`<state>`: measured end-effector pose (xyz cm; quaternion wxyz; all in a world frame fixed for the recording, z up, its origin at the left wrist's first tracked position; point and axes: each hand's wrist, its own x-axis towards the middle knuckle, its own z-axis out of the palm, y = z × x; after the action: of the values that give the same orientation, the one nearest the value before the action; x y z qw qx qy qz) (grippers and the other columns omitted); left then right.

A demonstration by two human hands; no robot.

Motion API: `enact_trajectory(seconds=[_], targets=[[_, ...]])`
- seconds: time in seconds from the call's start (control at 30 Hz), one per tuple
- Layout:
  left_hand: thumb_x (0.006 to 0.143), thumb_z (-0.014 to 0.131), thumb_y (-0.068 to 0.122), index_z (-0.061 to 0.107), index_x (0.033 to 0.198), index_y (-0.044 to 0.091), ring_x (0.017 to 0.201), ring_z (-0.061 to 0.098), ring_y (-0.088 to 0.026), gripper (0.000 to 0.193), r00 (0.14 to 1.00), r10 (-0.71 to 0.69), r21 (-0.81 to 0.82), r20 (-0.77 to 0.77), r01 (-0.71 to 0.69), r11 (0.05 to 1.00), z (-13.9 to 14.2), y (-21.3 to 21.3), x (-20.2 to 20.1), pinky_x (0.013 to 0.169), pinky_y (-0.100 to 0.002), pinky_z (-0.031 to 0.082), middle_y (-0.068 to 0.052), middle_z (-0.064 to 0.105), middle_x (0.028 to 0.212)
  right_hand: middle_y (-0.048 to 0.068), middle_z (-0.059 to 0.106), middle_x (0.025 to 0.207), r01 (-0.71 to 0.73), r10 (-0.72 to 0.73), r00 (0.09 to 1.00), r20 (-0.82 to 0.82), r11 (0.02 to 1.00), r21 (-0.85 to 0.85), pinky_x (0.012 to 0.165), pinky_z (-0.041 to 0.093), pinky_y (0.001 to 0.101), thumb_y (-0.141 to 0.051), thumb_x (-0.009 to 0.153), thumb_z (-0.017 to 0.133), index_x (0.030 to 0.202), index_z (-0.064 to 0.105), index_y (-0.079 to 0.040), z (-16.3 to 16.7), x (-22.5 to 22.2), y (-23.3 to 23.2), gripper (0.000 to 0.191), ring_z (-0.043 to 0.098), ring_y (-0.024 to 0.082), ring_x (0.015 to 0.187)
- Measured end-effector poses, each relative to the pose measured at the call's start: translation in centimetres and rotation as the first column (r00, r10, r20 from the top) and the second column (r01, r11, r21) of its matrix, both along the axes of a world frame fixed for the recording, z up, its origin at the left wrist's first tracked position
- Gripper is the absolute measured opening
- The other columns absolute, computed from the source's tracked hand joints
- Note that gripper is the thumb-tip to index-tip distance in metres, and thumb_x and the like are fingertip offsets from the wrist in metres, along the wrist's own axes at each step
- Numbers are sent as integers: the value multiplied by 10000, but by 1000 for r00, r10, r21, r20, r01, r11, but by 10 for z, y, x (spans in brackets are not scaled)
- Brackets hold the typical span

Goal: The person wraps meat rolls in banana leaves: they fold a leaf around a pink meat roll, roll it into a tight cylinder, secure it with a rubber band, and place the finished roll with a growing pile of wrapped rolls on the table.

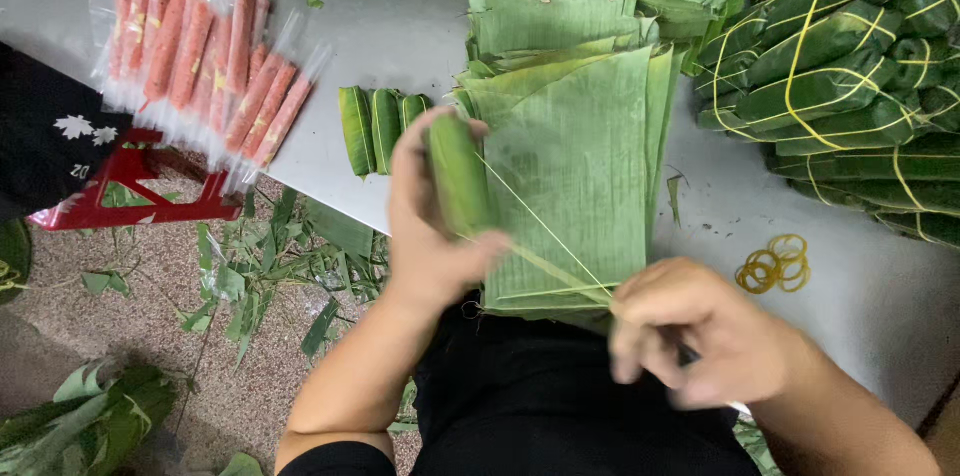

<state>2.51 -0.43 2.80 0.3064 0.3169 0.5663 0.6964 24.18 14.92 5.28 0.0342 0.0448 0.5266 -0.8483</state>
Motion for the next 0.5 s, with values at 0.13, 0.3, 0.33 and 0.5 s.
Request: enact_trajectory(seconds=[0.13, 0.3, 0.33, 0.5], targets=[[895, 777, 672, 386, 1500, 78, 1329, 532, -332, 933, 313, 109, 93, -944, -67, 993, -21, -10, 7, 1246, -530, 138, -91, 608, 1418, 155, 656, 1291, 267, -320, 947, 8, 776, -571, 731, 539, 303, -413, 943, 703, 1455, 492, 25, -16, -1, -1, 705, 679, 188, 1043], [867, 727, 651, 373, 1498, 125, 1419, 480, -306, 894, 268, 167, 195, -949, 80, 978, -14, -10, 9, 1237, -591, 14, -71, 585, 1475, 203, 547, 1534, 304, -283, 934, 220, 950, -68, 878, 556, 335, -234, 917, 699, 1606, 304, 17, -35, -8, -7, 832, 696, 185, 1057], [915, 749, 722, 329, 1517, 121, 1464, 441, -320, 948, 348, 96, 143, -933, 109, 984, -10, -7, 11, 1234, -599, -39, -87, 526, 1520, 193, 516, 1563, 235, -213, 966, 148, 960, -153, 935, 555, 363, -181, 914, 736, 1608, 295, 27, -35, -6, -5, 849, 679, 193, 1076], [740, 860, 739, 318, 1527, 136, 1558, 391, -343, 1130, 503, -223, -236, -835, 40, 971, 10, 4, 13, 1298, -655, -14, -91, 478, 1614, 221, 710, 1258, 124, -147, 982, 122, 977, 175, 1028, 542, 401, -197, 887, 838, 1408, 591, 116, -29, 2, -3, 657, 688, 240, 1159]])
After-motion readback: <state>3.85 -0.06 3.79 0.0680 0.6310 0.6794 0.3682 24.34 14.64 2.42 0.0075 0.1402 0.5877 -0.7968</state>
